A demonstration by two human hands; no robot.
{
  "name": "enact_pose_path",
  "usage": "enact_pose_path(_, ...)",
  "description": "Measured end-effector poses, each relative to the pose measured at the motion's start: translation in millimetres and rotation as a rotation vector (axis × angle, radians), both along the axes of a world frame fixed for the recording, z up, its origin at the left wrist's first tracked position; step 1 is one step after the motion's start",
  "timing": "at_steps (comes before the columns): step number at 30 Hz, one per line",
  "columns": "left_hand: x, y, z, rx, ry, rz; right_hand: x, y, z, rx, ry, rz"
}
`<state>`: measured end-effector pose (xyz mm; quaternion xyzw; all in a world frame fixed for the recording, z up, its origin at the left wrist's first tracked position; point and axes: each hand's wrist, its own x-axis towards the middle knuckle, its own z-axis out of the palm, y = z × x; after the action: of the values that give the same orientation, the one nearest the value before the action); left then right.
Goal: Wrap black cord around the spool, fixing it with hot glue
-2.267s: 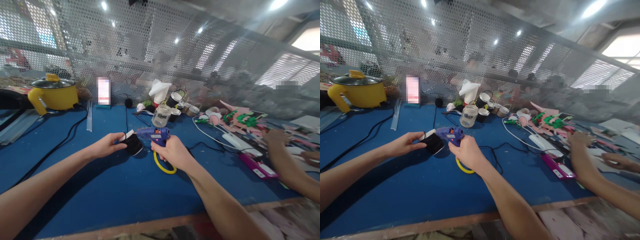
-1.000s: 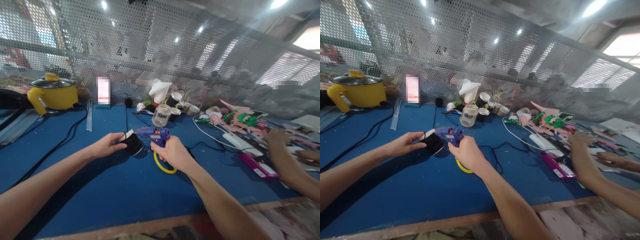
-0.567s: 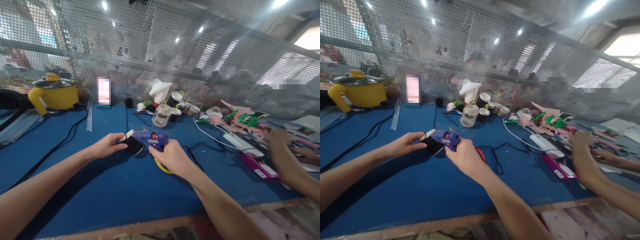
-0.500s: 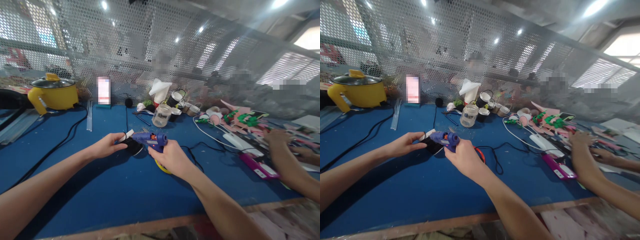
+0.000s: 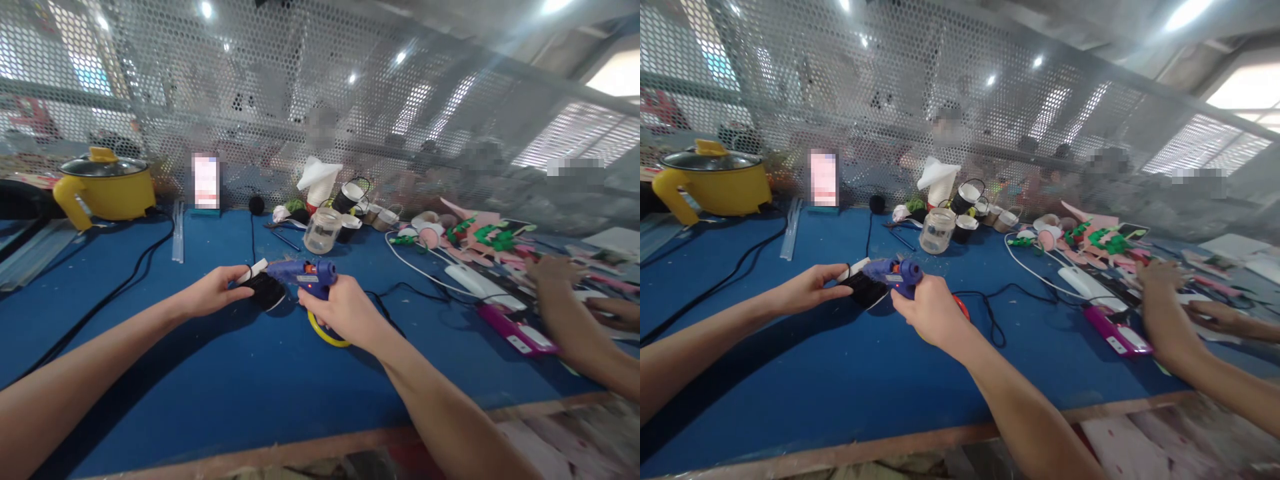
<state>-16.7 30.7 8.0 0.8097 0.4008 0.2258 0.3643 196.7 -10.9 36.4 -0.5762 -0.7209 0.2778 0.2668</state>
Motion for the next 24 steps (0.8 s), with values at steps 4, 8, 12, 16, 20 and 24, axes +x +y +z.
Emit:
enact_pose_path(4, -1.1, 1.2, -1.0, 0.015, 0.016, 0.002, 3.6, 5.3, 1.8, 0.002, 0.016, 0.003)
enact_pose_path(8, -2.3, 2.8, -2.6, 0.022, 0.017, -0.002, 4.6, 9.3, 0.8, -0.005, 0.031, 0.006)
enact_pose_path(12, -1.0, 1.5, -1.2, 0.031, 0.022, 0.023, 7.5, 12.4, 2.1, -0.051, 0.127, 0.004)
enact_pose_path(16, 1.2, -1.2, 2.4, 0.03, 0.025, 0.046, 15.8, 24.3, 2.0, -0.057, 0.388, 0.011)
enact_pose_path(20, 0.7, -1.3, 3.3, 0.041, 0.06, 0.06, 29.7, 53.3, 5.2, 0.004, 0.539, -0.137)
enact_pose_path(24, -0.3, -0.4, 2.3, 0.056, 0.072, 0.063, 43.9, 92.9, 14.7, 0.091, 0.465, -0.325)
